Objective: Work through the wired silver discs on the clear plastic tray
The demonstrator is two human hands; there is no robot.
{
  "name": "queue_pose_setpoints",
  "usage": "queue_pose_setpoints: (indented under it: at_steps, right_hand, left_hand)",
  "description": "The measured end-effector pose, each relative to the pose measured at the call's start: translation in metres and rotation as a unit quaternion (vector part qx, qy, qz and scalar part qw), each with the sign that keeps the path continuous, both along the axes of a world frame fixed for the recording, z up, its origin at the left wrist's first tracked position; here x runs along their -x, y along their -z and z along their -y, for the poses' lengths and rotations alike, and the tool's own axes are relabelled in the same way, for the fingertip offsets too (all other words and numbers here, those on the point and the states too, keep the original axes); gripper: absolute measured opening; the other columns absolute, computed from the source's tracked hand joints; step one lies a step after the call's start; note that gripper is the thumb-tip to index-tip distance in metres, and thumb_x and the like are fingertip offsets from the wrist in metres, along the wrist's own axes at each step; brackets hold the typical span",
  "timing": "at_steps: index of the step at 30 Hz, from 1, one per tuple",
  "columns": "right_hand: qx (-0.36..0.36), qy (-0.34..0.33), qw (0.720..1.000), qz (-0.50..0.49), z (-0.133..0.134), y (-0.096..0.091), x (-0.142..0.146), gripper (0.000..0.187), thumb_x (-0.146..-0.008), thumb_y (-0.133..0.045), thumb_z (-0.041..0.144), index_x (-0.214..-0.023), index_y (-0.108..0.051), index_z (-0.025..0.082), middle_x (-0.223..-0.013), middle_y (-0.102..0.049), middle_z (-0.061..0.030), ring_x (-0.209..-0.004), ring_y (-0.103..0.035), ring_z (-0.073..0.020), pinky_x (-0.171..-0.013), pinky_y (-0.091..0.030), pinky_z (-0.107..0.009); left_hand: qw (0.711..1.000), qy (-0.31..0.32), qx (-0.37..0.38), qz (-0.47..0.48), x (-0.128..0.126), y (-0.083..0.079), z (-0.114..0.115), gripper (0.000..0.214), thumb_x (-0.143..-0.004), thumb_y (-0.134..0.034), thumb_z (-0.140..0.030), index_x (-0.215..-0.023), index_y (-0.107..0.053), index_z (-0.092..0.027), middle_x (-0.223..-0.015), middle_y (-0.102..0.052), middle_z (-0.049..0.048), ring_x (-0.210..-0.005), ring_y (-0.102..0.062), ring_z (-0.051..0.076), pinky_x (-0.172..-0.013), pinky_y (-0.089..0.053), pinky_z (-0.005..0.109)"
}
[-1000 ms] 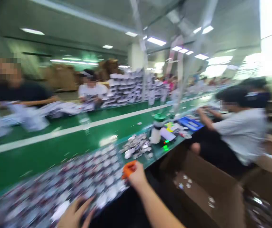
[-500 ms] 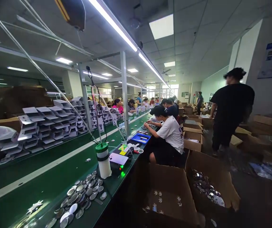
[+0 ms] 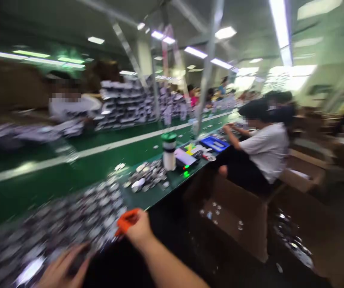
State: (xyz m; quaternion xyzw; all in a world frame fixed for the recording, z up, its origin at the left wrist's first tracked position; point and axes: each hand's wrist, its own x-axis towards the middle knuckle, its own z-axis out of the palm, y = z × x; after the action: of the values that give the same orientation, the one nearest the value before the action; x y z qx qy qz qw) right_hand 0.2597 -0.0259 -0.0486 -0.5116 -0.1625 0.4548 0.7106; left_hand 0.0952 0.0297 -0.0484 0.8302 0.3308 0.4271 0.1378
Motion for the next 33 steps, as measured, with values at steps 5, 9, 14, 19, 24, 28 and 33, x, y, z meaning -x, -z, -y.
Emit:
queue_pose_setpoints:
  at_steps: [5, 9, 14, 19, 24, 28, 33]
  right_hand:
    - [-0.012, -0.022, 0.998, 0.052, 0.008, 0.02, -0.004, 0.047, -0.055, -0.089, 0.047, -0.081, -0.065, 0.015, -0.064, -0.07, -0.001, -0.055, -0.069, -0.0163, -0.05, -0.058, -0.025]
    - [-0.005, -0.049, 0.997, 0.066, 0.013, 0.03, -0.006, 0.04, -0.062, -0.088, 0.04, -0.084, -0.067, 0.015, -0.068, -0.071, -0.0029, -0.061, -0.073, -0.0191, -0.056, -0.062, -0.028]
    - [0.016, -0.064, 0.996, 0.061, 0.016, 0.029, 0.002, 0.04, -0.062, -0.088, 0.038, -0.085, -0.069, 0.013, -0.07, -0.072, -0.0052, -0.066, -0.075, -0.0235, -0.061, -0.065, -0.034]
    - [0.032, -0.075, 0.996, 0.034, 0.017, 0.027, 0.009, 0.04, -0.061, -0.089, 0.038, -0.085, -0.069, 0.012, -0.071, -0.073, -0.0063, -0.069, -0.076, -0.0244, -0.064, -0.066, -0.034]
    - [0.03, -0.08, 0.996, 0.006, 0.017, 0.025, 0.012, 0.039, -0.062, -0.089, 0.036, -0.084, -0.069, 0.012, -0.07, -0.074, -0.0058, -0.07, -0.076, -0.024, -0.066, -0.066, -0.034]
    - [0.026, -0.083, 0.996, 0.001, 0.016, 0.025, 0.014, 0.039, -0.063, -0.088, 0.037, -0.086, -0.069, 0.012, -0.07, -0.073, -0.0053, -0.069, -0.076, -0.0231, -0.066, -0.066, -0.033]
    - [0.026, -0.088, 0.996, -0.006, 0.016, 0.027, 0.014, 0.039, -0.063, -0.088, 0.037, -0.086, -0.069, 0.013, -0.071, -0.074, -0.0048, -0.069, -0.076, -0.0225, -0.069, -0.066, -0.034]
  left_hand:
    - [0.992, -0.06, 0.031, -0.108, 0.028, 0.009, 0.023, 0.027, -0.09, -0.058, -0.033, -0.113, -0.067, -0.021, -0.108, -0.069, 0.0103, -0.101, -0.064, 0.027, -0.094, -0.051, 0.047]
    - [0.99, -0.044, 0.049, -0.125, 0.022, 0.004, 0.026, 0.039, -0.092, -0.057, -0.021, -0.13, -0.057, -0.022, -0.123, -0.061, 0.0111, -0.116, -0.057, 0.026, -0.102, -0.047, 0.045]
    - [0.985, 0.006, 0.08, -0.151, 0.019, 0.001, 0.026, 0.042, -0.089, -0.055, -0.013, -0.131, -0.057, -0.023, -0.121, -0.061, 0.0098, -0.113, -0.057, 0.025, -0.101, -0.048, 0.044]
    - [0.982, -0.004, 0.129, -0.135, 0.017, -0.002, 0.018, 0.038, -0.088, -0.059, -0.02, -0.126, -0.061, -0.021, -0.109, -0.061, 0.0089, -0.094, -0.062, 0.02, -0.088, -0.054, 0.037]
    - [0.982, -0.005, 0.151, -0.115, 0.017, -0.001, 0.017, 0.034, -0.089, -0.059, -0.021, -0.122, -0.063, -0.02, -0.106, -0.058, 0.0064, -0.085, -0.061, 0.015, -0.085, -0.053, 0.032]
    - [0.984, -0.011, 0.122, -0.126, 0.017, 0.003, 0.018, 0.034, -0.088, -0.06, -0.02, -0.122, -0.063, -0.021, -0.106, -0.058, 0.0063, -0.091, -0.061, 0.017, -0.085, -0.052, 0.032]
    - [0.98, -0.026, 0.05, -0.192, 0.011, 0.004, 0.021, 0.032, -0.089, -0.059, -0.02, -0.121, -0.064, -0.018, -0.102, -0.06, 0.0082, -0.09, -0.06, 0.02, -0.081, -0.051, 0.032]
